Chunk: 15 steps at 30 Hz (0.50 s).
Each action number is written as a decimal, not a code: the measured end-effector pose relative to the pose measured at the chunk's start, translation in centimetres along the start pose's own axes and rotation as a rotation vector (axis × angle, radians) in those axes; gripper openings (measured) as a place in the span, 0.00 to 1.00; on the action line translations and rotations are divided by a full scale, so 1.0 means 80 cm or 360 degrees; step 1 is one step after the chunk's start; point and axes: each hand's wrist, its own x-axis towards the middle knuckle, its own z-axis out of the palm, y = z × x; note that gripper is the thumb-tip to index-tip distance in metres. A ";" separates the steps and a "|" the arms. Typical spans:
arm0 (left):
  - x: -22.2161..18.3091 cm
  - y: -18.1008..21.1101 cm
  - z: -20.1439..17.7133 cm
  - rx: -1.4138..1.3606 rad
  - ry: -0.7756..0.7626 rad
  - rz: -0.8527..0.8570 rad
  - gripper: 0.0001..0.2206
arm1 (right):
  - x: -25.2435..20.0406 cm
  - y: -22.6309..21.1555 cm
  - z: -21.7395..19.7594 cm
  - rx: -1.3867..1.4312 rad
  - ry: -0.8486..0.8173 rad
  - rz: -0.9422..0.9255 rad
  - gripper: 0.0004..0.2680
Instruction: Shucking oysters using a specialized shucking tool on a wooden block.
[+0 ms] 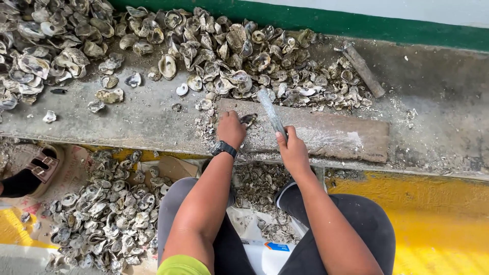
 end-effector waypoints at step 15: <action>0.025 -0.033 0.020 -0.0315 -0.0079 -0.0412 0.11 | -0.008 0.021 0.038 -0.0259 -0.0372 0.0100 0.16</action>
